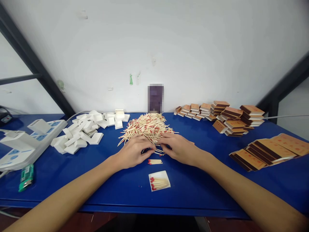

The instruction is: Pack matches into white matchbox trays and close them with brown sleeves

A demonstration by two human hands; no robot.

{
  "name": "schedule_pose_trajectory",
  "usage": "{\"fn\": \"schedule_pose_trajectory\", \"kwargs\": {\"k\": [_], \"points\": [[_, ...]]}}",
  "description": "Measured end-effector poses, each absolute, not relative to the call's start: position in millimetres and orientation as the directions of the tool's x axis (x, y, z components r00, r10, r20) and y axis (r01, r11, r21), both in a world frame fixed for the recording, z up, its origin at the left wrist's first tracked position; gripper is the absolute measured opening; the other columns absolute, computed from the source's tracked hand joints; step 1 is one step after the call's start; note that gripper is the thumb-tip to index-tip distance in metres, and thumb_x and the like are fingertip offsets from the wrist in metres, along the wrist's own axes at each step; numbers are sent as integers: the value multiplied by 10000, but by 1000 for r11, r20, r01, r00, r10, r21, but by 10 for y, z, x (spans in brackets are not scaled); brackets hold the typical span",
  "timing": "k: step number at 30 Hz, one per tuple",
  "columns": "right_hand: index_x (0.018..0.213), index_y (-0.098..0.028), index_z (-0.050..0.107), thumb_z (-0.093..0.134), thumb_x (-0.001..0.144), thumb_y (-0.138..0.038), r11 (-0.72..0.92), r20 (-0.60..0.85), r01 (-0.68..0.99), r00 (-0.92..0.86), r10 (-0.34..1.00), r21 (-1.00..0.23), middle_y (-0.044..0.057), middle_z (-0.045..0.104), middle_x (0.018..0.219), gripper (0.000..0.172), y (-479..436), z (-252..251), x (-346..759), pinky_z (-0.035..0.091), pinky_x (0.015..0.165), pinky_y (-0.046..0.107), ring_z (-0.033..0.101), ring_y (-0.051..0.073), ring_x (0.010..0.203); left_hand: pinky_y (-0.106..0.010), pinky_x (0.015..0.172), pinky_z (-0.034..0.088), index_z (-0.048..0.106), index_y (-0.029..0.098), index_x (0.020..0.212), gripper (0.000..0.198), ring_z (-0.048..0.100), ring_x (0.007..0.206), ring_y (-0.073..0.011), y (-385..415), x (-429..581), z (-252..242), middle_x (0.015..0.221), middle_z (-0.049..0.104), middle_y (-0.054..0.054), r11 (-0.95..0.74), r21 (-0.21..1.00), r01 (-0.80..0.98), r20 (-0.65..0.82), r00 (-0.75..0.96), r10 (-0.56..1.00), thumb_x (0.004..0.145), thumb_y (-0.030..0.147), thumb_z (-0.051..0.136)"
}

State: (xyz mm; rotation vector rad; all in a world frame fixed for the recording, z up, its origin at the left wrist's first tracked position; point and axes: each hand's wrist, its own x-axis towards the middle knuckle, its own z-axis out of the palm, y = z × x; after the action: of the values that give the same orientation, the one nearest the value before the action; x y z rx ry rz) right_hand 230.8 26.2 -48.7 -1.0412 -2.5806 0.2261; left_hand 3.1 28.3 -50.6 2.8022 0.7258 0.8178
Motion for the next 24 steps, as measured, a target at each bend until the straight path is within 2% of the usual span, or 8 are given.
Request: {"fn": "schedule_pose_trajectory", "kwargs": {"k": [4, 7, 14, 19, 24], "points": [[976, -186, 678, 476, 920, -135, 715, 228, 663, -678, 699, -222, 55, 608, 909, 217, 253, -499, 2319, 386, 689, 274, 566, 162, 799, -318, 835, 434, 679, 194, 950, 148, 618, 844, -158, 294, 42, -504, 874, 699, -21, -872, 231, 431, 427, 761, 489, 956, 243, 539], [912, -175, 680, 481, 898, -117, 706, 221, 676, -671, 708, -208, 53, 619, 889, 208, 230, -463, 2345, 385, 693, 279, 569, 163, 790, -336, 864, 441, 675, 187, 1006, 180, 608, 910, -177, 293, 38, -487, 954, 699, -37, -873, 226, 433, 387, 782, 488, 969, 276, 523], [853, -181, 630, 554, 824, -152, 680, 163, 681, -664, 730, -271, 29, 639, 846, 86, 124, -256, 2437, 367, 680, 277, 545, 155, 746, -341, 869, 421, 688, 196, 1039, 202, 582, 983, -190, 276, -52, -435, 1040, 667, -52, -844, 198, 498, 417, 736, 533, 953, 253, 514], [823, -195, 623, 592, 827, -235, 641, 88, 712, -647, 757, -285, -13, 614, 713, 51, 78, -189, 2433, 341, 750, 312, 494, 146, 662, -342, 797, 351, 699, 211, 935, 173, 605, 805, -149, 246, -74, -410, 894, 680, -10, -826, 151, 544, 445, 709, 548, 929, 239, 528], [739, -202, 650, 573, 827, -168, 652, 30, 699, -675, 737, -295, -16, 589, 625, 122, 59, -144, 2419, 339, 765, 310, 510, 159, 689, -318, 734, 366, 680, 179, 866, 135, 513, 566, -93, 243, -49, -406, 721, 664, 22, -839, 161, 519, 529, 673, 517, 877, 202, 548]]}}
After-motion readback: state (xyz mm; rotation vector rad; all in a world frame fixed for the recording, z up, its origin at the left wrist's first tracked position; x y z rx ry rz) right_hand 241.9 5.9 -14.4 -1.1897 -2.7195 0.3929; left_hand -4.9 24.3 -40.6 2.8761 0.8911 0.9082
